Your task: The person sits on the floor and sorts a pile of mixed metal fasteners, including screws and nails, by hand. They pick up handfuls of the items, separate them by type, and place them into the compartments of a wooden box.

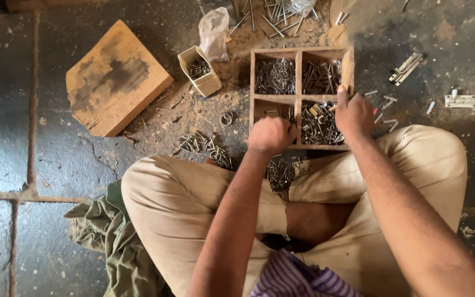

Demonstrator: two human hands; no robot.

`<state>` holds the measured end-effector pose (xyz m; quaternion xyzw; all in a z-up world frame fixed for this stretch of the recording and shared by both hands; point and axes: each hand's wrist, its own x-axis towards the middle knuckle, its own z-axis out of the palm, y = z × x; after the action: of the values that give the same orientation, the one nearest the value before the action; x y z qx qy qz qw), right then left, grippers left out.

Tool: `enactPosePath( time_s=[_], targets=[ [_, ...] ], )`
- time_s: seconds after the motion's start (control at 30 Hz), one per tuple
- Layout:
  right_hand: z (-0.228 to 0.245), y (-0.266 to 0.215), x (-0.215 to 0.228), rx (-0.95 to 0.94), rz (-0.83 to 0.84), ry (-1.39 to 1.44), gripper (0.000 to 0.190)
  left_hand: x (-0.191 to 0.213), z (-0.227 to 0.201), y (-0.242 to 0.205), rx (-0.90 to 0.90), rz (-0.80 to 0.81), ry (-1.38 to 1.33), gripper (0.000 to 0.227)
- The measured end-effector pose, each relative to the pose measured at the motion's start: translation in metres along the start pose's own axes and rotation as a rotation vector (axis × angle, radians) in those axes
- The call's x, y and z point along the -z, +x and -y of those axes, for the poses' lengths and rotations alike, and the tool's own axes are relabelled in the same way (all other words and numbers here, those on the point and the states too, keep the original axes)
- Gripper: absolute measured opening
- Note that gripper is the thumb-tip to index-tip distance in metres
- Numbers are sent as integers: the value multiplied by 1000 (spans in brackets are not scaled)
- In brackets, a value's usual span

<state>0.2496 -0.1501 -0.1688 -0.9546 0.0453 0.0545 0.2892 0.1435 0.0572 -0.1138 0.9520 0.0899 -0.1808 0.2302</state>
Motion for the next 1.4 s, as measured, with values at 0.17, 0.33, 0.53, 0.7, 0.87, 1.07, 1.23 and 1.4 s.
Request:
enactPosePath(
  time_s=[0.17,0.33,0.53,0.7,0.87,1.07,1.23,1.4],
  targets=[
    [3,12,-2,63,-4,9,57,13,-4,-3,-97,-211,-66,42],
    [-2,7,4,108,-121,177,43,14,-1,-1,-115,-240,-228,39],
    [11,-12,19,170,-300,348,32,13,5,11,71,-268,-559,32],
    [69,-58,37,-34,-18,1131,30,2,9,23,187,-345,-1186,30],
    [121,-97,23,-451,359,1628,47,22,-13,17,225,-404,-1884,22],
    [130,-102,1,-551,492,2036,47,35,-33,8,-219,-431,-2068,34],
    [128,-99,-1,-616,575,2149,38,35,-38,5,-301,-503,-1710,28],
    [123,-97,1,-505,667,2436,31,54,-51,-16,-527,-537,-1485,37]
  ],
)
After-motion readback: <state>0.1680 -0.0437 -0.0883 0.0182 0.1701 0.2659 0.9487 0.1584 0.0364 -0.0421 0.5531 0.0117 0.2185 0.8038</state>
